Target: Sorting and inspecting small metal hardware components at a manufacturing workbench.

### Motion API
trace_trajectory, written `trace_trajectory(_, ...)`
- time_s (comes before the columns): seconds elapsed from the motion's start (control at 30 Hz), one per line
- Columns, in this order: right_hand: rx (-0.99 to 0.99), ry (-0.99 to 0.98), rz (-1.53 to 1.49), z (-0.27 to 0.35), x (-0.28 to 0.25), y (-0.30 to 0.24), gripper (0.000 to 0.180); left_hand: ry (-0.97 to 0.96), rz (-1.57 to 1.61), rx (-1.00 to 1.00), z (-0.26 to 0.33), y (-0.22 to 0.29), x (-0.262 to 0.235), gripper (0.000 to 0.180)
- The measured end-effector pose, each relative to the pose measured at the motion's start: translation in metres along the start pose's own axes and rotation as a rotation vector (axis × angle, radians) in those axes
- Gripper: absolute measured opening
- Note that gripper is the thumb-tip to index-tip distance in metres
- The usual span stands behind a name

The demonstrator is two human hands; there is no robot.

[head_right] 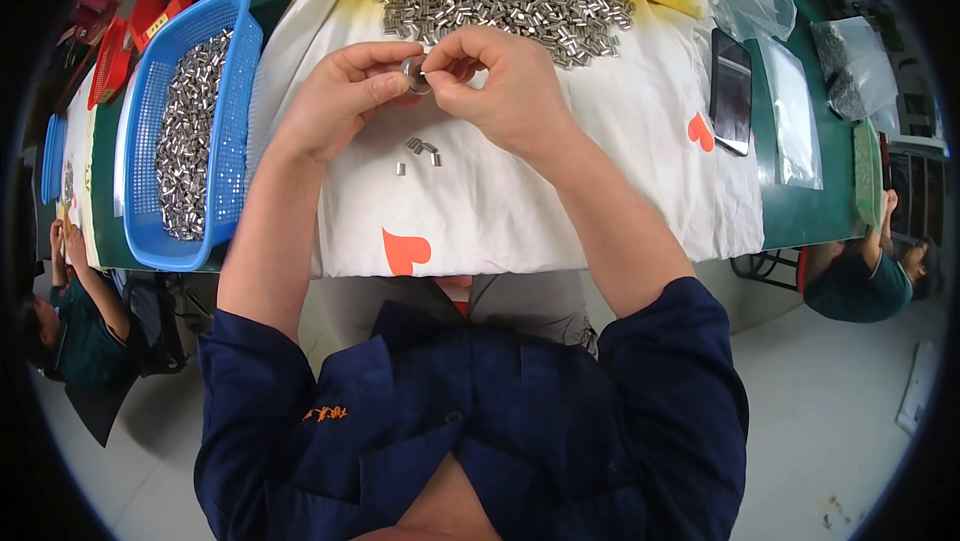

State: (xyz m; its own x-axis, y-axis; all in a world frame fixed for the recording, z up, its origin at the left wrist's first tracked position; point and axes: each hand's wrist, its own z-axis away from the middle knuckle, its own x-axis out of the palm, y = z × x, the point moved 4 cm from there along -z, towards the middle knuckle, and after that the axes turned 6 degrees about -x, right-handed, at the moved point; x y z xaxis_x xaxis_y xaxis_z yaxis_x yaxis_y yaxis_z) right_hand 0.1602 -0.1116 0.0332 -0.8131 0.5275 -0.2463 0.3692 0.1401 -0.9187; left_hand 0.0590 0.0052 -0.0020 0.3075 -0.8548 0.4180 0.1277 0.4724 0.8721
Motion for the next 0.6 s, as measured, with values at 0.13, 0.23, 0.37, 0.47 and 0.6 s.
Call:
trace_trajectory(0.13, -0.135, -0.007, 0.244, 0.002, 0.001, -0.008, 0.01, 0.057, -0.086, -0.028, 0.001, 0.001, 0.0, 0.032)
trace_trajectory(0.23, -0.129, -0.01, 0.271, 0.003, 0.004, -0.004, 0.009, 0.106, -0.218, -0.031, 0.002, 0.001, 0.0, 0.032)
trace_trajectory(0.37, -0.083, -0.024, 0.221, 0.001, 0.002, 0.0, 0.008, 0.092, -0.22, -0.029, 0.002, 0.001, -0.001, 0.031)
trace_trajectory(0.47, 0.054, -0.066, 0.07, -0.002, -0.004, 0.007, 0.009, 0.057, -0.152, -0.05, 0.002, 0.002, 0.0, 0.031)
trace_trajectory(0.6, 0.176, -0.162, 0.121, -0.004, -0.009, 0.007, 0.01, 0.048, -0.211, -0.104, 0.001, 0.0, 0.003, 0.031)
